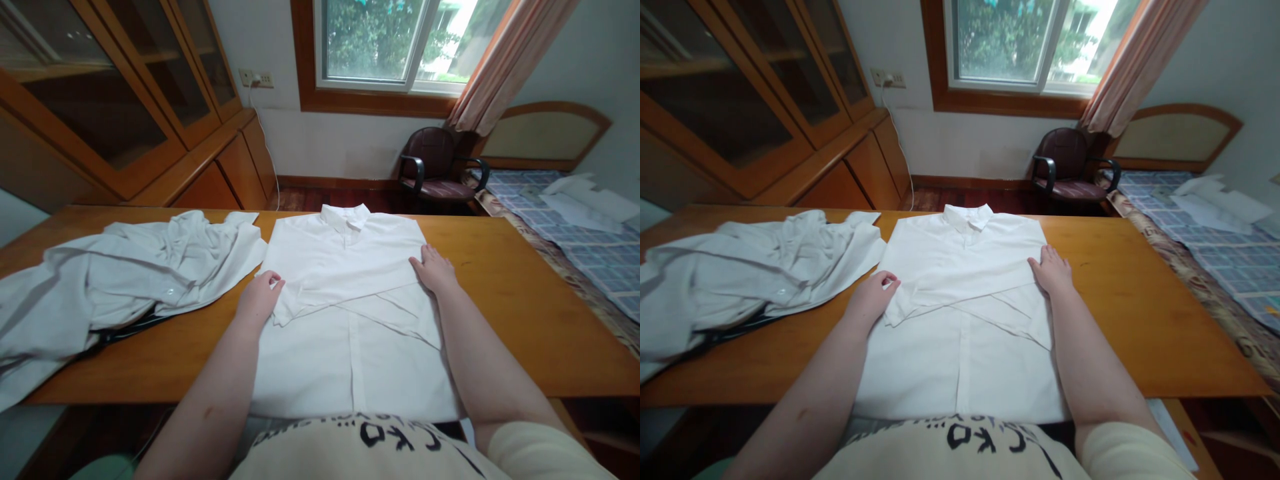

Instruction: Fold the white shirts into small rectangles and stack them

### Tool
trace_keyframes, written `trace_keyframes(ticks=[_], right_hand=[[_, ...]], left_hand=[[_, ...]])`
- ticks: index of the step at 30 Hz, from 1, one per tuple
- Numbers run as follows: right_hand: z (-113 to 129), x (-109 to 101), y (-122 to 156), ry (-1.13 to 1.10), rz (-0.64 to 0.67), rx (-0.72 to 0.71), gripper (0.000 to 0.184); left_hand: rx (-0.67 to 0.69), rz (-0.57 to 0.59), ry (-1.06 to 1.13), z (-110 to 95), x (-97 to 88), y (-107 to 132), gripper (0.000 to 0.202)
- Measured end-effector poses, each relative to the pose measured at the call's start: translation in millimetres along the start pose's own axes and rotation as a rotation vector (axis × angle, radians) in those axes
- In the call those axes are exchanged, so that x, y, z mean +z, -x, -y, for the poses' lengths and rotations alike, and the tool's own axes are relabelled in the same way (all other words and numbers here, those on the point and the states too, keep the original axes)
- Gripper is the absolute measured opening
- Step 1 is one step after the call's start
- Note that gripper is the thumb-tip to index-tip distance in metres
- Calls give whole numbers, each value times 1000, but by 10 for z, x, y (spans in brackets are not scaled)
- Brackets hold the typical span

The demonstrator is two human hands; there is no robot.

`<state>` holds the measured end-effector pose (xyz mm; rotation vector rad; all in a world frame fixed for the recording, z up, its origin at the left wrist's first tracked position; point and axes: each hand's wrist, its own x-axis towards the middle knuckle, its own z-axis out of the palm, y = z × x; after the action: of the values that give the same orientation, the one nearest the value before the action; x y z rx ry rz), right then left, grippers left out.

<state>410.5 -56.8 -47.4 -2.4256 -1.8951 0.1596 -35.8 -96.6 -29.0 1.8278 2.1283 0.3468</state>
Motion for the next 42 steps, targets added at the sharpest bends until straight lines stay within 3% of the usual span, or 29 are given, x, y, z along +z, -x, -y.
trace_keyframes(ticks=[3,6,9,12,15,20,27,36,39,42], right_hand=[[64,-58,43,14,-61,-8,71],[320,-87,115,-8,-52,-248,70],[669,-45,155,-57,50,-563,70],[909,40,84,-35,131,-675,70],[922,88,-115,11,121,-574,68],[615,58,-513,51,81,-278,73],[245,24,-787,31,52,-143,76],[233,4,-739,122,-88,-37,72],[362,-27,-567,170,-165,-95,71],[635,-53,-263,112,-154,-205,69]], left_hand=[[39,-82,-35,-40,13,31,24],[246,-184,-97,-158,85,110,33],[472,-88,-168,-291,201,193,47],[513,74,-234,-344,282,216,57],[491,140,-252,-324,291,192,64],[464,165,-218,-297,260,170,73],[464,181,-192,-283,258,170,69],[467,177,-168,-272,254,160,59],[446,173,-178,-286,239,188,59],[405,142,-235,-388,202,234,64]])
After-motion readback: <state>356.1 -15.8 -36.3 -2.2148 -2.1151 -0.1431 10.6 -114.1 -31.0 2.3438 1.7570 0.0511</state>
